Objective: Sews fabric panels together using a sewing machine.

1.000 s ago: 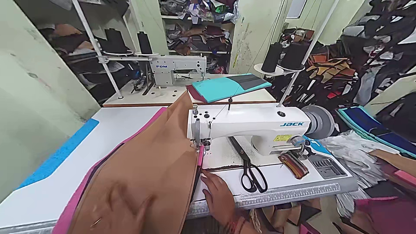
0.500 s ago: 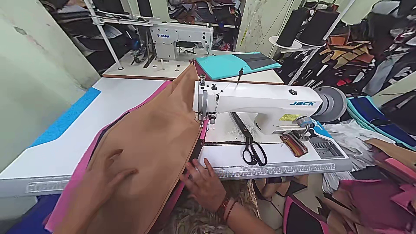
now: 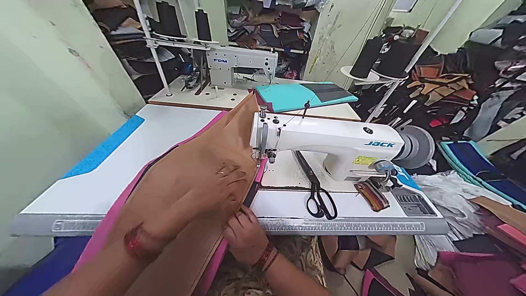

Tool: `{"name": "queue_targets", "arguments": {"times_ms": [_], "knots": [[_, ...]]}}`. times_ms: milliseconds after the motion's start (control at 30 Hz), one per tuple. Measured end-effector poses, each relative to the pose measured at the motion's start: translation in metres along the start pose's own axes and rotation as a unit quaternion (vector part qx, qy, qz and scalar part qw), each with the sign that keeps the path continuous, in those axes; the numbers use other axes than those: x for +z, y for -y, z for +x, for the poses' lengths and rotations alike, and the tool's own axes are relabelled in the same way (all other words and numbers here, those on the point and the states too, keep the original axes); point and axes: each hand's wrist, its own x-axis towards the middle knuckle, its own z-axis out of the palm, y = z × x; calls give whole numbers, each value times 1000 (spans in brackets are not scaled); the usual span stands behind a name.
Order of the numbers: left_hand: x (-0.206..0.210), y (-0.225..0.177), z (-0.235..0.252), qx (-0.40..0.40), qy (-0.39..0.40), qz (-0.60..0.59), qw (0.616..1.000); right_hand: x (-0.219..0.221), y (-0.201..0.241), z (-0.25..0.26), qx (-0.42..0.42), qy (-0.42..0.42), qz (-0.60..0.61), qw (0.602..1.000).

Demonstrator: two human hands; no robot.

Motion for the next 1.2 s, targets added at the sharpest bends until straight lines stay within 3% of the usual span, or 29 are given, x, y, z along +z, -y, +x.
{"name": "queue_targets", "arguments": {"times_ms": [100,233,267,367,433,600,800,900,1000,1200], "knots": [[-40,-19,37,-28,183,-81,979,-39,-16,25,48,-7,43,998],[-49,-45,53,-139,266,-113,947,-68,-37,31,41,2,63,997],[-31,-38,45,-132,234,-120,956,-68,-35,24,36,15,62,997],[38,-33,14,-103,29,-130,986,-52,-24,-14,31,25,28,999],[49,-45,10,-125,-7,-118,985,-42,-20,-37,25,22,-1,999],[24,-56,22,-142,94,-100,980,-40,-19,-37,32,22,-64,997],[22,-47,31,-128,115,-92,981,-38,-25,-27,77,17,-71,994],[26,-37,37,-111,110,-85,984,-37,-28,-21,84,24,-69,994],[52,-19,40,-89,19,-61,994,-34,-32,-17,100,35,-65,992],[56,-6,56,-107,26,-62,992,-28,-45,-5,143,50,-61,987]]}}
